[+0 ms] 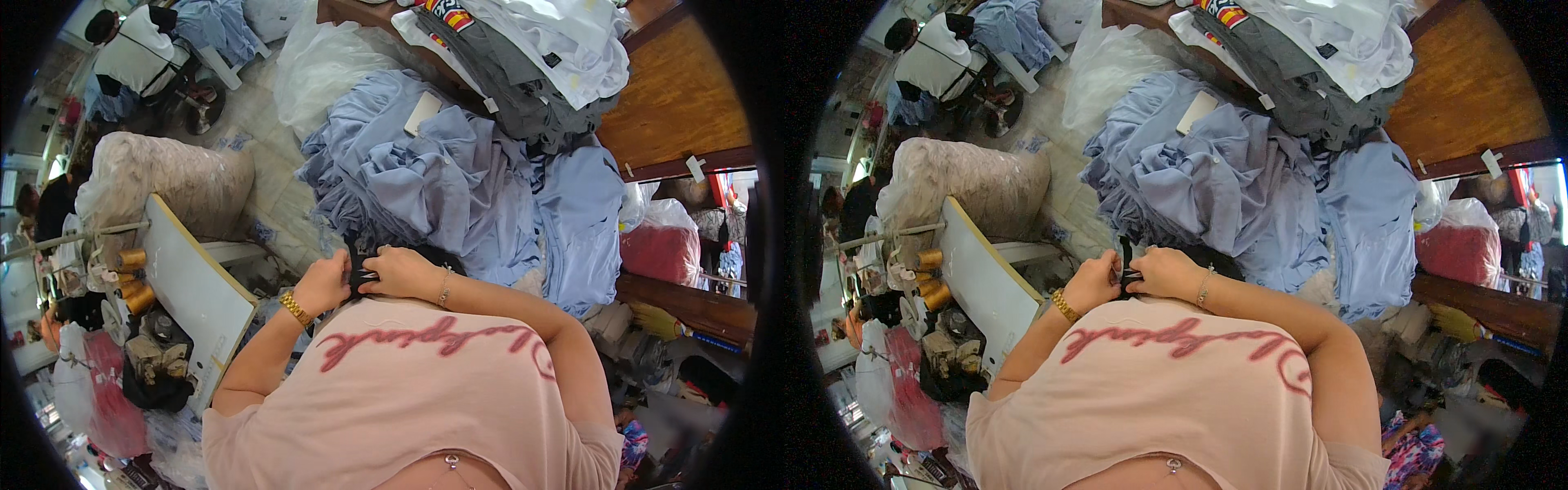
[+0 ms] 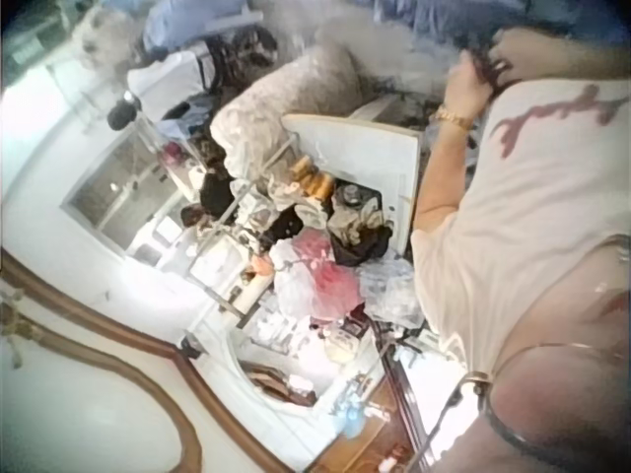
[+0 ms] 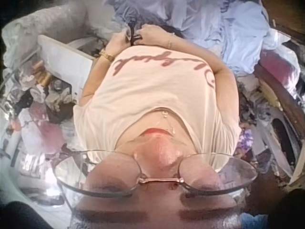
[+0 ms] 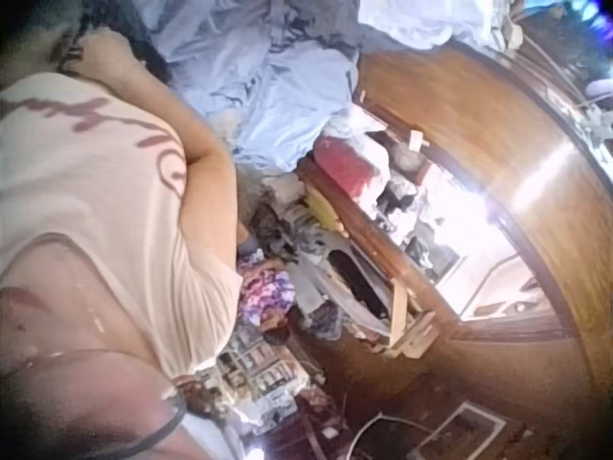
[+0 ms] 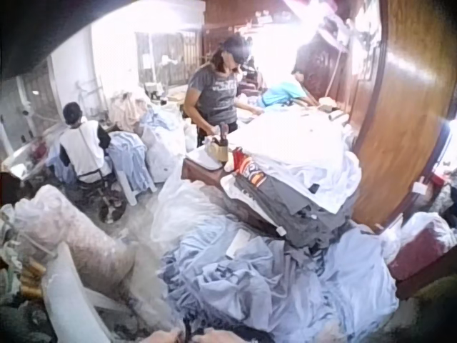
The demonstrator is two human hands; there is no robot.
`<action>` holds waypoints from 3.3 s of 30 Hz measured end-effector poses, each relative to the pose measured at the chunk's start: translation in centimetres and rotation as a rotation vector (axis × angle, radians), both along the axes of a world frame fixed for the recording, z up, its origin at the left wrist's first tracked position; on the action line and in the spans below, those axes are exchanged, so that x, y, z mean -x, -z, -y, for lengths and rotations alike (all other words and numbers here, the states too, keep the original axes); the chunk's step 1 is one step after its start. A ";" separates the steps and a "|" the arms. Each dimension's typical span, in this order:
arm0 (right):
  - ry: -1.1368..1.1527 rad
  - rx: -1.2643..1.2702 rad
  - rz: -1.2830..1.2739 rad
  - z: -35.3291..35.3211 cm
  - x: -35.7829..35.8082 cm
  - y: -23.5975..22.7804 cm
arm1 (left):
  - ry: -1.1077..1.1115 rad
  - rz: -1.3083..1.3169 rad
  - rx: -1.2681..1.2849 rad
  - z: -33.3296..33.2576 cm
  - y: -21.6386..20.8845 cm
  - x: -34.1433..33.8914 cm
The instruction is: The person is inspecting light blue shirts by hand and using thread snips to trim excess threads. They check the buttons and garment tags before folding the shirts and placing them onto a stack.
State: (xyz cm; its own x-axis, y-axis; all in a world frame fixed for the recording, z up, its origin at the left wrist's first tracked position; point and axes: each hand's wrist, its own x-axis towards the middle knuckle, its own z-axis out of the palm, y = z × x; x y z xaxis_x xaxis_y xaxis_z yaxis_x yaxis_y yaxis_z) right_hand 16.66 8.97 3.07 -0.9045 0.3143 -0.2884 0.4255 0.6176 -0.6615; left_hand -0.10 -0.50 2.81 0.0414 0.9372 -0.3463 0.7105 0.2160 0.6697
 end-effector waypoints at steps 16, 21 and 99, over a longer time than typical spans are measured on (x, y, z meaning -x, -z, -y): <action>0.909 0.018 -0.442 -2.2 -7.7 2.0 | 0.021 0.439 -0.356 -11.7 -3.6 0.0; 1.199 0.201 -0.631 -6.3 -7.6 1.5 | 0.154 0.223 -0.518 -20.5 1.6 -4.4; 0.941 -0.098 -0.386 -8.8 -9.7 -4.4 | 0.001 1.012 0.020 -18.9 -0.7 -9.0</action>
